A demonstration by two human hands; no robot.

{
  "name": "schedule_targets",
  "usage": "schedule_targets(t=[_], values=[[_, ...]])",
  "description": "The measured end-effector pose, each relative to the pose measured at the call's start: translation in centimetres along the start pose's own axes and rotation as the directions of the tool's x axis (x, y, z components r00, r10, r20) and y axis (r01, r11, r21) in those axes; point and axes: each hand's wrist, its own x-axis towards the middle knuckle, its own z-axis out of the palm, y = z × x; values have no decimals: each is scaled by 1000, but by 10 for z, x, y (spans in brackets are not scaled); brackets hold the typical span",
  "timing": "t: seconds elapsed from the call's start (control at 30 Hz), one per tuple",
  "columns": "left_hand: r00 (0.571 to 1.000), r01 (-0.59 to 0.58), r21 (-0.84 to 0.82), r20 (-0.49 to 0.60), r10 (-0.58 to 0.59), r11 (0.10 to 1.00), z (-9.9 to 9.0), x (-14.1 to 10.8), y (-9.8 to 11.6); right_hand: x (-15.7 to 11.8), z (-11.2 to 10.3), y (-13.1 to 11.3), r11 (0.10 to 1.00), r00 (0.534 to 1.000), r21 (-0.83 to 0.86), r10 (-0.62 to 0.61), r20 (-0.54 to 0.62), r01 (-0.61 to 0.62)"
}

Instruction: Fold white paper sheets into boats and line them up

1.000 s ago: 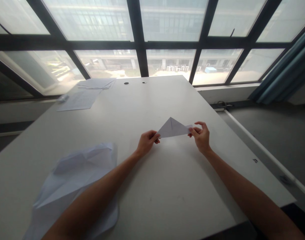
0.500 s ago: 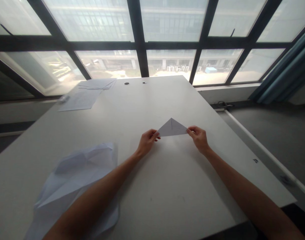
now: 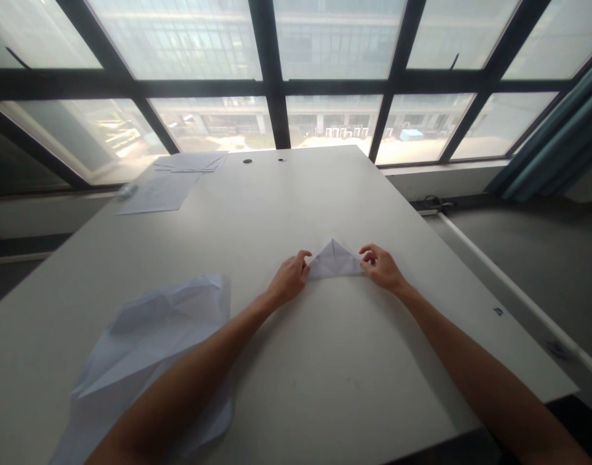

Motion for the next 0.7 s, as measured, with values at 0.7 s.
schedule_targets(t=[0.7], values=[[986,-132,178,-76,147,975,-4,-11,19,-10,7,-18,789,986,-592,-134,100,167]])
